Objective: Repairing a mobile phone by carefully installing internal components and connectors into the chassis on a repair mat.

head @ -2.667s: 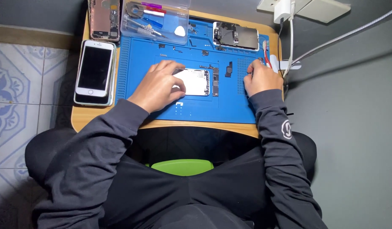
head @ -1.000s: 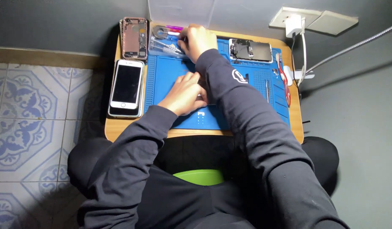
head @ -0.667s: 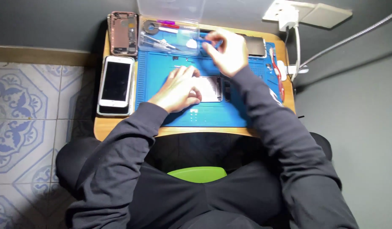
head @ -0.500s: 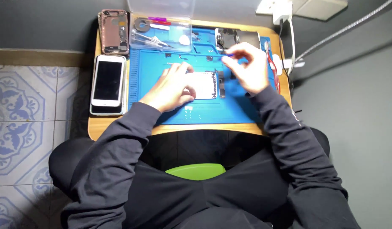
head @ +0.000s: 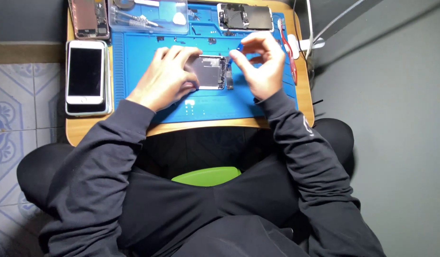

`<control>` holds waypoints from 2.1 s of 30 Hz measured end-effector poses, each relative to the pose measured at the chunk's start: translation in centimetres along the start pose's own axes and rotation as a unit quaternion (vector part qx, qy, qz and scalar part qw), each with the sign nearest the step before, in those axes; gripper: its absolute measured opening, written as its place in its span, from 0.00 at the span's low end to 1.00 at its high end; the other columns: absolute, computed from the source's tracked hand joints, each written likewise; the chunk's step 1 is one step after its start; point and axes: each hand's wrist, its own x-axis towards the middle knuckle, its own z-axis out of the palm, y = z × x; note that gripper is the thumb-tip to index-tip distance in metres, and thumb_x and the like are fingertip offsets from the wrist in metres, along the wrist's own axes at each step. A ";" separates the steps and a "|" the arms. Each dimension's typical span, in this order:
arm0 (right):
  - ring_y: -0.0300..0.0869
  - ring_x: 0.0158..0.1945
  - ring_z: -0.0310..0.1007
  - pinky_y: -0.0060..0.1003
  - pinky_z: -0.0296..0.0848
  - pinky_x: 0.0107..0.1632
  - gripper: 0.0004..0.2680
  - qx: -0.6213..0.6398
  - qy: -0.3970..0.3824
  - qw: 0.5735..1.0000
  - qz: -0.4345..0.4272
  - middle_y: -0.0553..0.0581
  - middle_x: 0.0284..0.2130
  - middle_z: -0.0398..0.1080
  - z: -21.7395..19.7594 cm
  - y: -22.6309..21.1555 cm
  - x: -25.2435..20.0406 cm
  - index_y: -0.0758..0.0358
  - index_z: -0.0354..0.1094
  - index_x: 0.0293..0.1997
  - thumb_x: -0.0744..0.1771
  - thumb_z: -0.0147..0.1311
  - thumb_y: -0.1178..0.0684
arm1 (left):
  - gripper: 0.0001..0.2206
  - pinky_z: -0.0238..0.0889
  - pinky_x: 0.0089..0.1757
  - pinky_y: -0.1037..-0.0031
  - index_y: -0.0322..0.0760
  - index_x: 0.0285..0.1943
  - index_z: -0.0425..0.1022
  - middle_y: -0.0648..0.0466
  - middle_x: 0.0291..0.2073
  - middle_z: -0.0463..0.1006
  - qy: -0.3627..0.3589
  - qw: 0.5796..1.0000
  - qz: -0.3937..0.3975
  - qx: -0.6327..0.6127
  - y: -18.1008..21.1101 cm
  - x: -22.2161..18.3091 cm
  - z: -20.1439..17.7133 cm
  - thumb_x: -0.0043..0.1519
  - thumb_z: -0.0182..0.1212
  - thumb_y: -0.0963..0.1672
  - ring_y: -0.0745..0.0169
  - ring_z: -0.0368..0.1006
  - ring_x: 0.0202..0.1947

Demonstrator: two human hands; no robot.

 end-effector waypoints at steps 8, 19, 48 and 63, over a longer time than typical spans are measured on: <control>0.39 0.41 0.77 0.32 0.79 0.47 0.08 -0.012 -0.031 0.996 -0.088 0.53 0.38 0.73 2.4 -0.1 -1.2 0.61 0.70 0.43 0.67 0.69 0.57 | 0.04 0.60 0.52 0.53 0.49 0.36 0.85 0.46 0.67 0.72 0.029 0.998 0.028 0.053 0.3 -0.4 0.0 0.56 0.75 0.42 0.41 0.66 0.62; 0.39 0.39 0.77 0.32 0.79 0.45 0.08 -0.010 -0.030 0.996 -0.087 0.54 0.36 0.75 4.1 1.4 -1.2 0.62 0.72 0.42 0.67 0.70 0.57 | 0.01 0.63 0.48 0.57 0.48 0.30 0.86 0.53 0.68 0.76 0.037 0.994 0.029 0.094 0.0 -0.3 0.1 0.54 0.73 0.43 0.44 0.67 0.57; 0.39 0.39 0.76 0.33 0.78 0.44 0.07 -0.025 -0.069 0.994 -0.079 0.54 0.35 0.75 4.7 1.3 -1.3 0.61 0.72 0.41 0.67 0.69 0.56 | 0.04 0.63 0.46 0.59 0.57 0.31 0.89 0.55 0.69 0.74 0.018 0.991 0.017 0.129 0.4 -0.4 -0.3 0.54 0.75 0.45 0.47 0.66 0.55; 0.39 0.37 0.74 0.33 0.77 0.42 0.08 -0.038 -0.070 0.993 -0.090 0.54 0.34 0.74 4.8 1.1 -1.3 0.62 0.72 0.40 0.67 0.70 0.55 | 0.03 0.63 0.48 0.58 0.56 0.34 0.89 0.55 0.69 0.73 0.010 0.992 0.014 0.121 0.5 -0.6 0.0 0.54 0.75 0.45 0.47 0.66 0.57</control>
